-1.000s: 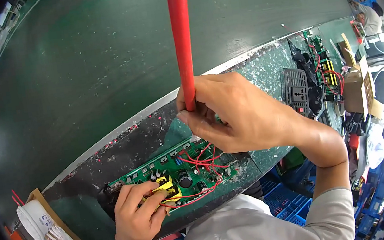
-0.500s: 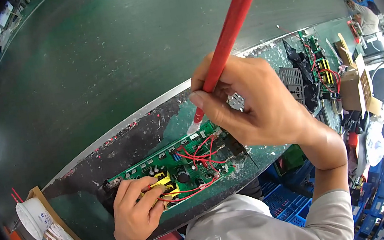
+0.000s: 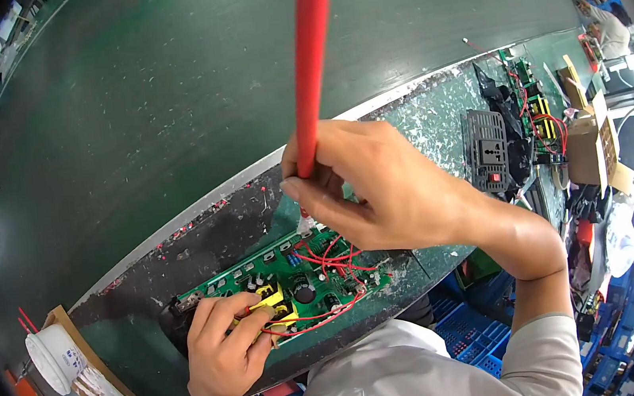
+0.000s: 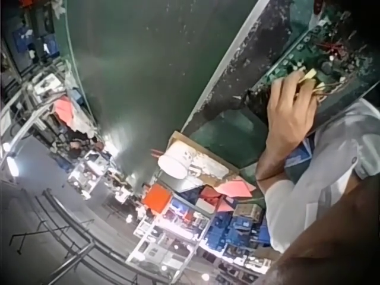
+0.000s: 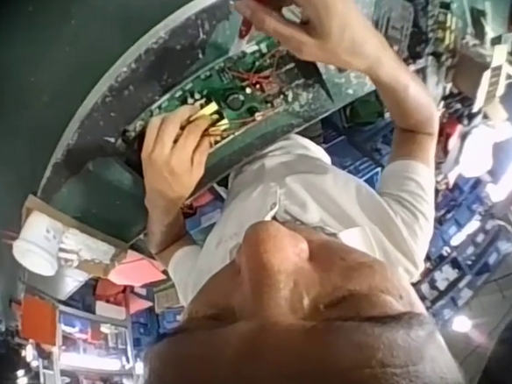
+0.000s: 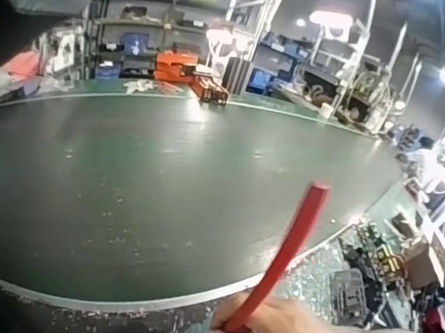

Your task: Assembling electronic components onto a circuit board and applying a sealant paste using a brush.

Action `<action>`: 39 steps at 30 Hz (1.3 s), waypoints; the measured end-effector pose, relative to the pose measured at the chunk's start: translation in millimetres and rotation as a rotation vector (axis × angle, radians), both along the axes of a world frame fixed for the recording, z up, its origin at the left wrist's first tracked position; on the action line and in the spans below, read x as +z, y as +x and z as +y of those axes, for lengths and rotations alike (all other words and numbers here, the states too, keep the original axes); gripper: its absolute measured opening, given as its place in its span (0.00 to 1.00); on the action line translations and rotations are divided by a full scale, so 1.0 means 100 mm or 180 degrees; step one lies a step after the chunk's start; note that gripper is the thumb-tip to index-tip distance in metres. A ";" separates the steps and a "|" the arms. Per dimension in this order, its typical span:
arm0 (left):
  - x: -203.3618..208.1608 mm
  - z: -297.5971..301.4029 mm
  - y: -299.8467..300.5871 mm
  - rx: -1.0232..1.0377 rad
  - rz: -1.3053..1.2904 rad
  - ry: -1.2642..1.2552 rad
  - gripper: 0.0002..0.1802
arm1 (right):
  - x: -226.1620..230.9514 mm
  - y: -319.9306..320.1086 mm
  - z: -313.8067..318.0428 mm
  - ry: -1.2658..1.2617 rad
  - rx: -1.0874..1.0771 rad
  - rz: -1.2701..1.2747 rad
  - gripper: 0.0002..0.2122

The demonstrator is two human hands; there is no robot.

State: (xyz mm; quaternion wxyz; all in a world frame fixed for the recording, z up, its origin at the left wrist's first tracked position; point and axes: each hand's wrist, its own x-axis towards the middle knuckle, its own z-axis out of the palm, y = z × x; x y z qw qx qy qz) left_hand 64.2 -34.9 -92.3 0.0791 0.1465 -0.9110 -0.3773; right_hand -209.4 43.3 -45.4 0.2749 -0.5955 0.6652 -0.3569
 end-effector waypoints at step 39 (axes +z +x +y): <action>-0.04 0.05 0.04 0.0088 0.0265 -0.0218 0.17 | 0.18 0.29 -0.03 -0.0407 -0.0187 -0.0838 0.04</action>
